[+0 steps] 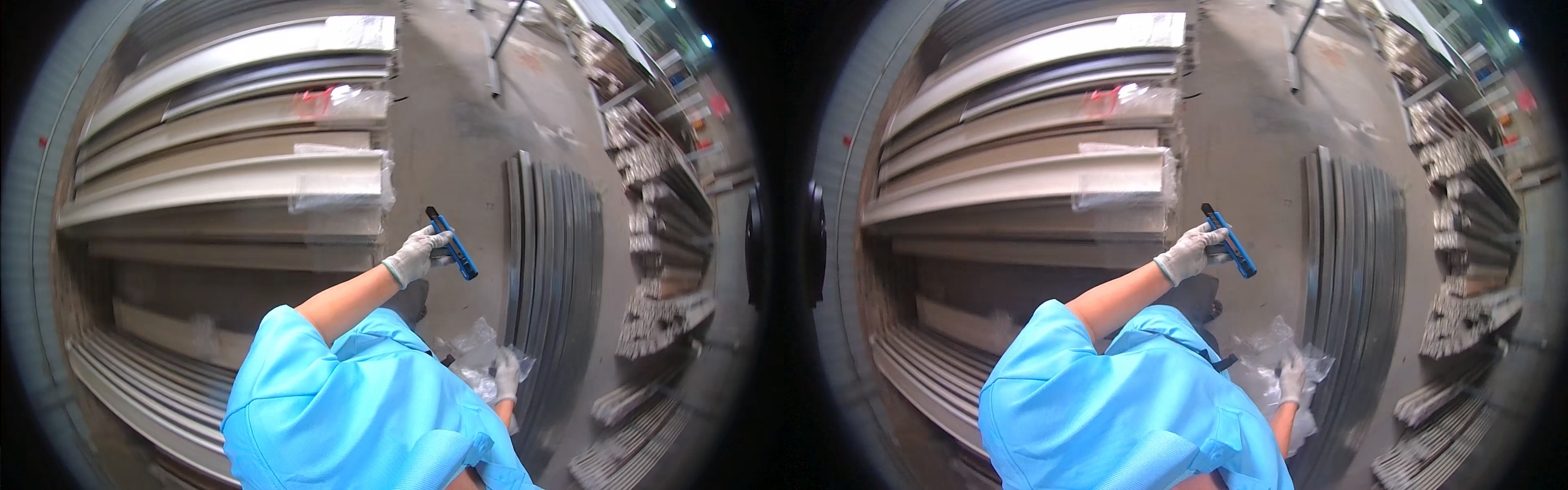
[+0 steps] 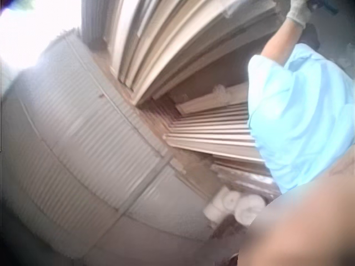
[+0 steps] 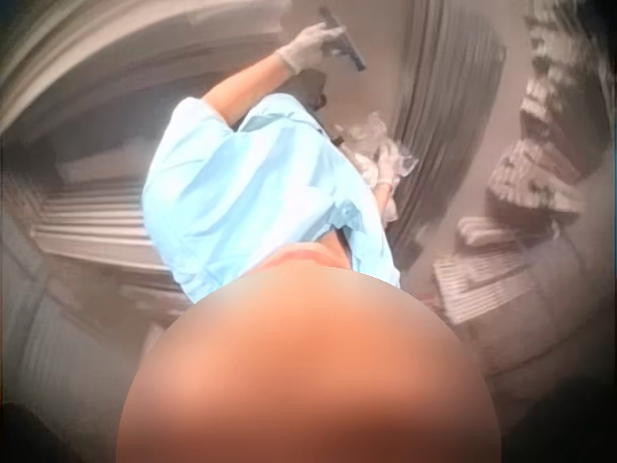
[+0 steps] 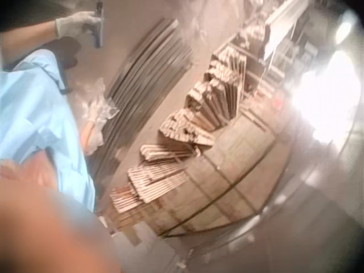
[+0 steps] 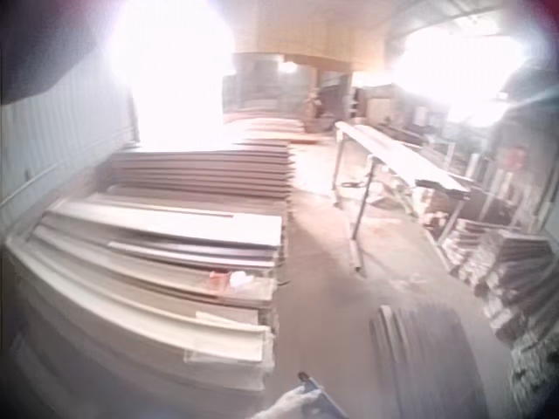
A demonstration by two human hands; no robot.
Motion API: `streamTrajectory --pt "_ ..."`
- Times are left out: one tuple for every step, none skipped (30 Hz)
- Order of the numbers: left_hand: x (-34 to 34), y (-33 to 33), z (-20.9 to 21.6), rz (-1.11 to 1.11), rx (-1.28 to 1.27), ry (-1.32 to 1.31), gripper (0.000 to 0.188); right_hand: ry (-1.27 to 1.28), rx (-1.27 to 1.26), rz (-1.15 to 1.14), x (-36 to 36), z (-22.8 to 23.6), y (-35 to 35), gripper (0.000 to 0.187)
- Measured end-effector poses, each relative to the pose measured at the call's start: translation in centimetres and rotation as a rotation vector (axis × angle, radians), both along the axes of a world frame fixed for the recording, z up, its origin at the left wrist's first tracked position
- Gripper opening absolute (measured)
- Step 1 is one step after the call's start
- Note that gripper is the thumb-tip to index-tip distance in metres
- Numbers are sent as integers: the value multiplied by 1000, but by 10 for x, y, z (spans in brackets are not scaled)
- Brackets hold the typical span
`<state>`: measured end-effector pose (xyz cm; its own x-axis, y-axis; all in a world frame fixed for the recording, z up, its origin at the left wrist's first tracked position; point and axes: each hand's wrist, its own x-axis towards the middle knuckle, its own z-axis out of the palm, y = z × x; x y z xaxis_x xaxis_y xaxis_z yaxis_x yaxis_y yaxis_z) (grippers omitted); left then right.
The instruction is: The person repeatedly picks up large flat panels from a stack, turns them over, and places them on a nearby table. They also use a blue utility knife to cut plastic wrapping from some panels before stacking them.
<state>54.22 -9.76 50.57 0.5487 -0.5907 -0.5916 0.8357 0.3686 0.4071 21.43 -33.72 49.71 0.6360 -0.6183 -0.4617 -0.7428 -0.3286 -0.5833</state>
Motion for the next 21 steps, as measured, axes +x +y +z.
streamTrajectory --pt "-3 -1 2 31 -44 3 16 19 54 -36 40 3 -19 37" --pt "-5 -1 3 68 -52 7 16 -76 153 56 78 13 -34 38" --pt "-7 -2 6 100 -77 3 16 -147 89 169 121 18 -39 40" --pt "-4 -3 8 128 -104 -5 16 -192 275 207 155 32 -43 41" --pt "-1 -5 10 167 -116 8 17 -270 344 292 192 42 -37 39" --pt "5 -7 12 198 -125 -12 18 -244 403 307 226 51 -29 37" --pt "13 -9 13 230 -135 -26 18 -296 503 392 257 59 -18 35" --pt "25 -10 14 267 -151 -44 19 -244 502 428 287 65 -7 34" --pt "36 -13 16 322 -192 -77 19 -227 521 494 312 71 2 32" --pt "49 -14 16 359 -162 -90 19 -209 538 561 335 76 9 31" --pt "65 -15 17 400 -139 -101 19 -209 525 584 356 80 14 30" --pt "78 -16 17 442 -125 -109 18 -194 499 600 374 83 17 30" --pt "91 -15 17 493 -152 -144 17 -207 509 646 390 85 19 28" --pt "101 -14 18 513 -123 -139 17 -201 509 689 404 85 21 28" --pt "115 -14 20 531 -98 -142 16 -194 493 731 420 85 23 28" --pt "127 -13 24 545 -60 -124 16 -165 451 759 436 85 25 27" --pt "139 -13 27 555 -41 -113 23 -163 462 783 453 84 26 26" --pt "149 -13 31 592 -14 -162 26 -177 520 786 470 84 26 25" --pt "159 -12 35 619 44 -175 30 -172 567 770 487 81 28 25" --pt "168 -9 38 641 103 -208 34 -166 616 752 503 76 31 24" --pt "172 -2 38 675 151 -213 36 -187 643 735 521 70 33 22"
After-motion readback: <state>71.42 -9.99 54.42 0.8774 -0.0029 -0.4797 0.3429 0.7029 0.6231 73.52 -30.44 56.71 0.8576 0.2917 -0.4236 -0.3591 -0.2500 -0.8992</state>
